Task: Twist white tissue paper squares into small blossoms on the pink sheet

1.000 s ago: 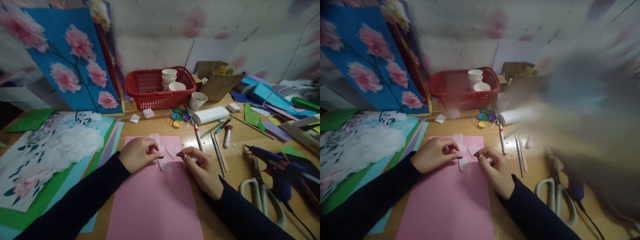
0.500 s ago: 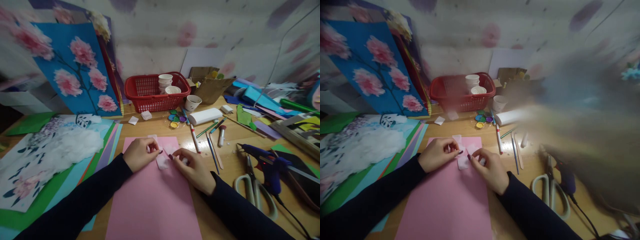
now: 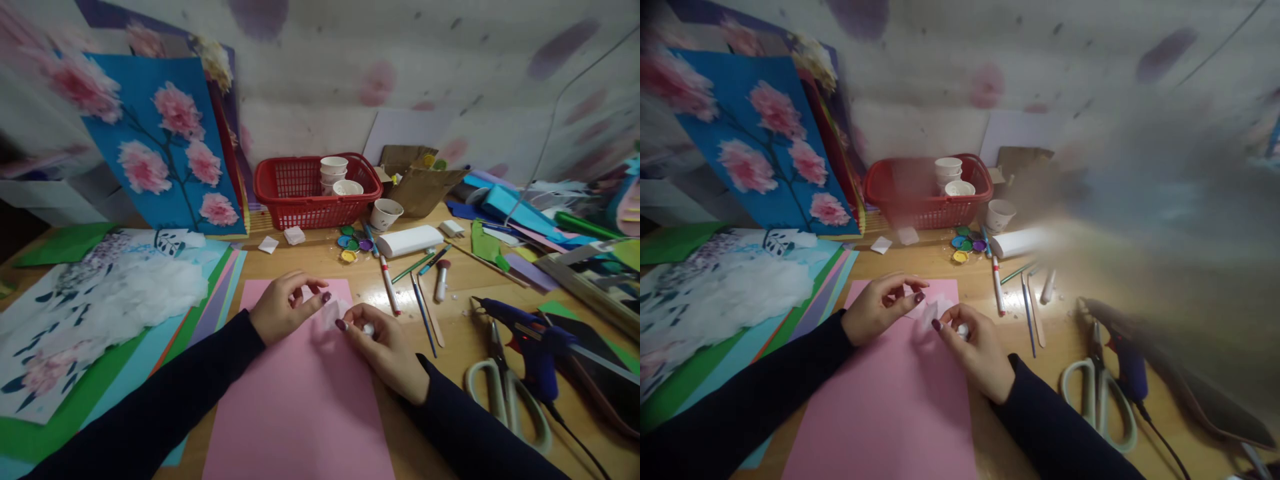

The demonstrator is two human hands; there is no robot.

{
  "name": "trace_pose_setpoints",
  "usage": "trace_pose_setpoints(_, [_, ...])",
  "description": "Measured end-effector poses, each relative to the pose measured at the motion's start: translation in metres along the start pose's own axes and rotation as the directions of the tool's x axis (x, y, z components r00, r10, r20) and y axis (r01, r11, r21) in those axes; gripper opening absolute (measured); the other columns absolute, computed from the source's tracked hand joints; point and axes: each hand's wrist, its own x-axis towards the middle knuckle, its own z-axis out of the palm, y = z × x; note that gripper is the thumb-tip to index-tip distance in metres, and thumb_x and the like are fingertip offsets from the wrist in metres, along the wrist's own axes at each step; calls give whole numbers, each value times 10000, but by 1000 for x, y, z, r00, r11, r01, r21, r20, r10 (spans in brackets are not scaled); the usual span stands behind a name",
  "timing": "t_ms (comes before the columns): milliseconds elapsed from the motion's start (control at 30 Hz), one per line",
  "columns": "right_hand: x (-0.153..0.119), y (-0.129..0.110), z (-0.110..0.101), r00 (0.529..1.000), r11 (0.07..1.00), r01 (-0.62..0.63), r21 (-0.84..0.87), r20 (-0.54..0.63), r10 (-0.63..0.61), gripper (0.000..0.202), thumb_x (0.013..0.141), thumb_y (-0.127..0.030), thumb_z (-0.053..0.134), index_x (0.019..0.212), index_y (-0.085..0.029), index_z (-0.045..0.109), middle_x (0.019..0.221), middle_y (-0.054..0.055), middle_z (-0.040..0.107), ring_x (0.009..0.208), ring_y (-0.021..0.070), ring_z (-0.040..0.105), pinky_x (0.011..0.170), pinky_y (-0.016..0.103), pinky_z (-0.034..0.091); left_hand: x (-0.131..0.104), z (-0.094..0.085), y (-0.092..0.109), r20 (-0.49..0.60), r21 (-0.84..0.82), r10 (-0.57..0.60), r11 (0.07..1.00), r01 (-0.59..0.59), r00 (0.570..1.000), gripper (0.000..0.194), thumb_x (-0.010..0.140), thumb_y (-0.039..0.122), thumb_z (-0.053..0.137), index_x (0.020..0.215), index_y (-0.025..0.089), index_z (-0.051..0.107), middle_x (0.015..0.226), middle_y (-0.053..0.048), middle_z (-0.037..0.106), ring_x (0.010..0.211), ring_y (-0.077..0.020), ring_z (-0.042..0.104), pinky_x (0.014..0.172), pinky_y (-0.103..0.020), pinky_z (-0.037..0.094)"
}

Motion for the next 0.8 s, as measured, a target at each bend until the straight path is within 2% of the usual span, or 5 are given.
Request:
trace_pose_setpoints(133, [0, -3, -1, 997, 963, -70, 262, -13, 77, 285, 795, -448, 611, 756, -175, 544, 555, -60, 390, 464, 75, 306, 418, 206, 220, 1, 0, 3, 196, -248, -134, 952, 182, 971, 365, 792, 454, 573, 962, 144, 662, 847, -57, 644, 575, -86, 508, 480, -190, 385])
trace_pose_setpoints(267, [-1, -3, 0, 993, 925, -93, 369, -28, 111, 302, 774, -465, 634, 750, -184, 525, 509, -83, 320, 417, 61, 225, 384, 212, 156, -1, 0, 13, 402, -430, -340, 750, 503, 850, 510, 733, 506, 629, 1087, 146, 563, 585, 41, 539, 380, -53, 402, 310, -154, 233])
trace_pose_setpoints(367, [1, -3, 1, 992, 927, -83, 366, -60, 112, 313, 766, -476, 637, 746, -185, 525, 501, -82, 321, 419, 63, 233, 380, 211, 165, -3, 1, 19, 494, -463, -378, 648, 605, 783, 478, 682, 464, 693, 1016, 146, 568, 610, 37, 566, 351, -36, 386, 267, -141, 199])
trace_pose_setpoints(667, [-1, 2, 4, 999, 978, 0, 208, -47, 10, 335, 821, -509, 553, 876, -180, 525, 648, -26, 500, 534, 99, 399, 478, 215, 309, -8, 10, 12, 340, -365, -364, 798, 479, 867, 355, 609, 418, 746, 713, 139, 554, 498, 71, 498, 339, -28, 361, 314, -146, 251])
trace_pose_setpoints(800, [3, 4, 3, 997, 988, 71, 134, -37, -67, 366, 860, -499, 493, 687, -177, 479, 598, -41, 425, 543, 99, 371, 507, 222, 311, -10, 14, 20, 362, -285, -361, 835, 471, 859, 332, 646, 429, 712, 722, 145, 558, 451, 84, 458, 341, -46, 377, 309, -145, 264])
